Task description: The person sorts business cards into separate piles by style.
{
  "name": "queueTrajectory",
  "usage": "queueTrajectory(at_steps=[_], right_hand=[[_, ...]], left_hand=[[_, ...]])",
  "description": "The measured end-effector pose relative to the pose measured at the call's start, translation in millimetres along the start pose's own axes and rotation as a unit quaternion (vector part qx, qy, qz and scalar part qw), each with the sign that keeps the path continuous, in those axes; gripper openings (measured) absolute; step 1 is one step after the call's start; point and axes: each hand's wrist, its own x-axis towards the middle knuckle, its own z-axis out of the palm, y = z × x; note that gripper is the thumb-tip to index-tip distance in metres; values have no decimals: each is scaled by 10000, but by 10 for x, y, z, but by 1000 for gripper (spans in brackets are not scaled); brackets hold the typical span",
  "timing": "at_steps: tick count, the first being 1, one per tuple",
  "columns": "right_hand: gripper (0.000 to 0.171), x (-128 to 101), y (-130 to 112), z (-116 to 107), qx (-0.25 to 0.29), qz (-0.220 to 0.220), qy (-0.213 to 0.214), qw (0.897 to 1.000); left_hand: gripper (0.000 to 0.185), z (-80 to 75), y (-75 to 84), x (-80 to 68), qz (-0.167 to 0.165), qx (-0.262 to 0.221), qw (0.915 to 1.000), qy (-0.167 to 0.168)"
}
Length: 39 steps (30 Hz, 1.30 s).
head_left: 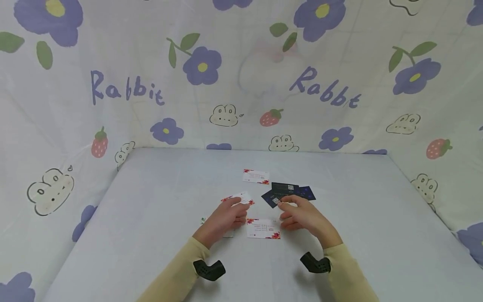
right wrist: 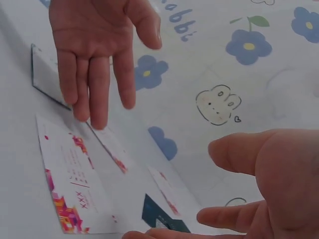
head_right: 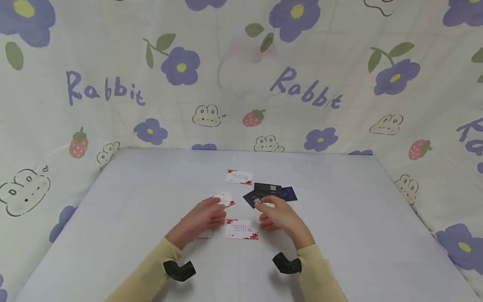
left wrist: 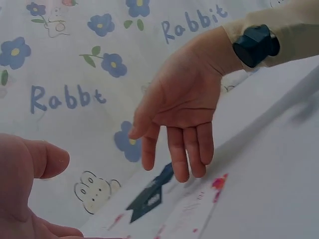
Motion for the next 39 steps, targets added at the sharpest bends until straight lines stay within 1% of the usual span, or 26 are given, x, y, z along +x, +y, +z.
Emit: queueTrajectory(at_steps=[4, 8, 11, 15, 18, 25, 32, 39], right_hand=[[58, -7, 2, -95, 212, -116, 215, 9995], [60, -42, 1, -212, 403, -214, 321, 9984], [61, -74, 3, -298, 444, -289, 403, 9978], [64, -95, 14, -404, 497, -351, 498, 9969], [64, -96, 32, -465, 619, -401, 544, 9958], [65, -86, 51, -505, 757, -476, 566, 9944], [64, -75, 47, -464, 790, -401, 557, 9945], [64, -66, 67, -451, 730, -354, 563, 9951]], left_hand=[[68, -117, 92, -39, 203, -280, 9994, 99], [61, -294, 166, -85, 417, -650, 9966, 285], [58, -422, 209, -108, 515, -887, 9938, 421], [57, -552, 254, -121, 481, -1074, 9912, 604], [57, -610, 268, -122, 443, -1139, 9900, 698], [56, -653, 264, -133, 468, -1211, 9890, 703], [56, -634, 256, -118, 438, -1255, 9883, 744], [56, -603, 241, -80, 412, -1184, 9894, 731]])
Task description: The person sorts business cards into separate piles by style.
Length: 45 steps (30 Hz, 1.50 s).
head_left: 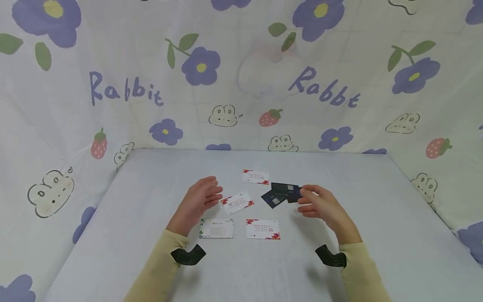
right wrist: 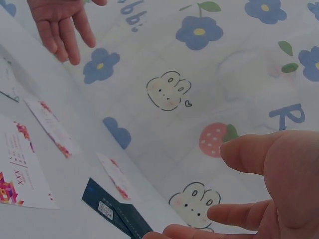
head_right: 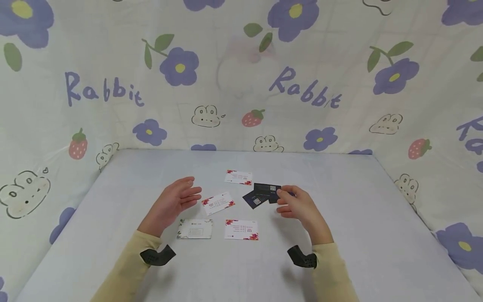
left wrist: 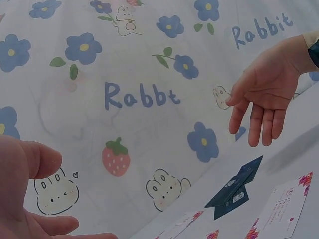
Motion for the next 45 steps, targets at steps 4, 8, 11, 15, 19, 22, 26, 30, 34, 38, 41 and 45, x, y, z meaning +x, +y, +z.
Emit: queueTrajectory(at_steps=[4, 8, 11, 15, 19, 22, 26, 30, 34, 38, 41, 45], right_hand=[[65, 7, -11, 10, -5, -13, -13, 10000], [65, 16, -23, 15, -24, -5, -14, 10000], [65, 25, -32, 17, -49, -25, 0, 10000], [66, 42, -41, 17, -50, -38, -9, 10000], [66, 102, -31, 53, -8, -61, -53, 10000], [65, 180, -18, 138, 62, -110, -62, 9999], [63, 287, -16, 316, 190, -96, -66, 9998], [61, 407, -51, 532, 224, 22, -142, 9996], [57, 543, -106, 741, 302, 111, -285, 9991], [54, 652, -141, 896, 387, 173, -391, 9983], [54, 704, -149, 960, 426, 166, -407, 9981], [54, 741, -167, 990, 523, 121, -425, 9977]], left_hand=[[56, -13, 9, 4, 30, 19, 10000, 28], [56, -23, 33, 1, 71, 15, 9999, 82], [55, -33, 56, -1, 74, -18, 9999, 125], [54, -58, 57, 23, 30, -92, 9998, 181], [56, -90, 21, 78, -103, -117, 9994, 309], [59, -101, -22, 120, -293, 37, 9985, 451], [62, -86, -123, 180, -510, 302, 9973, 430], [66, -60, -242, 211, -698, 451, 9956, 432], [68, -39, -347, 218, -813, 364, 9951, 431], [69, -2, -400, 204, -863, 171, 9955, 356], [69, 23, -396, 184, -861, 43, 9957, 324], [69, 16, -365, 182, -780, -138, 9964, 293]])
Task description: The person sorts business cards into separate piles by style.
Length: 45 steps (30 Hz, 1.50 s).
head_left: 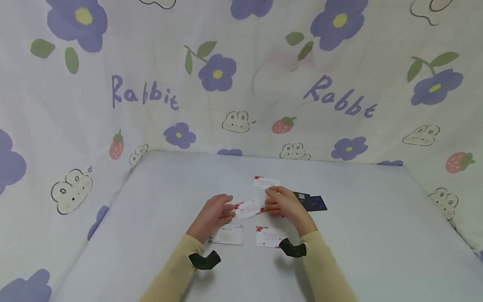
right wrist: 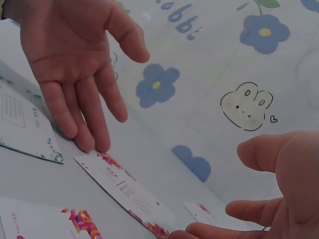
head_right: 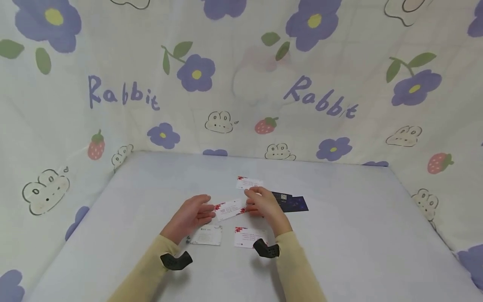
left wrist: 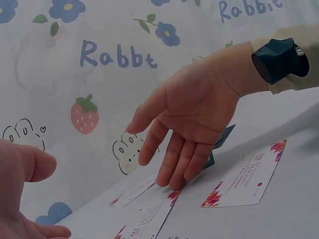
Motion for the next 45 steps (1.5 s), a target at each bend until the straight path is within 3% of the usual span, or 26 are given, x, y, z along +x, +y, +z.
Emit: queueTrajectory(at_steps=[6, 15, 22, 36, 45], right_hand=[[59, 4, -9, -14, 437, 120, -216, 9987], [70, -18, 13, -44, 996, 377, -335, 9938], [73, -52, 5, -53, 1007, 376, -518, 9929], [65, -95, -8, -6, 856, 308, -399, 9951], [64, -180, -54, -43, 804, 162, -429, 9957]], left_hand=[[66, -1, 11, 18, 159, -215, 9995, -140], [63, 21, -18, 22, 95, -274, 9996, -74], [63, 16, -32, 26, 88, -347, 9993, -53], [66, 41, -59, 51, 52, -524, 9986, 106], [64, 45, 12, -27, 412, -451, 9981, 68]])
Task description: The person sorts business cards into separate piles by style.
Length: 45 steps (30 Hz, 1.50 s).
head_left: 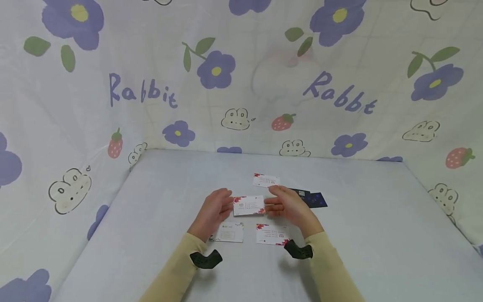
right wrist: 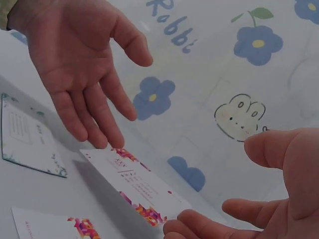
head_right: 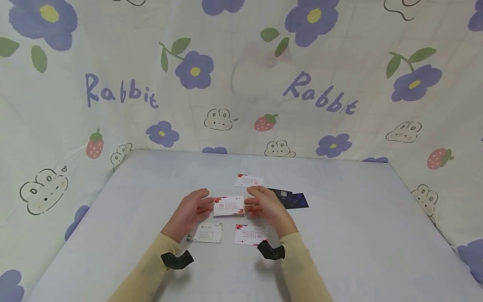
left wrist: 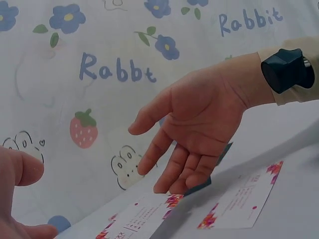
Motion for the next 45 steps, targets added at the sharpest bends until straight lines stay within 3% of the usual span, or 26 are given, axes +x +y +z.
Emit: queueTrajectory(at_steps=[8, 23, 31, 40, 45], right_hand=[[62, -188, -41, -194, -514, -290, 18, 9983], [61, -630, 43, -497, -1002, -160, 55, 9948], [58, -608, 136, -547, -1203, -74, -198, 9925], [55, -580, 203, -501, -1326, 100, -309, 9906], [49, -554, 238, -460, -1669, 166, -255, 9855]], left_hand=[[57, 190, 95, -112, 296, 204, 9989, -316], [59, 398, 7, -220, 161, 645, 9922, -1054], [65, 425, -60, -209, 24, 1635, 9808, -1061], [69, 400, -120, -206, -99, 1866, 9750, -1200], [71, 406, -148, -198, -82, 2085, 9709, -1176]])
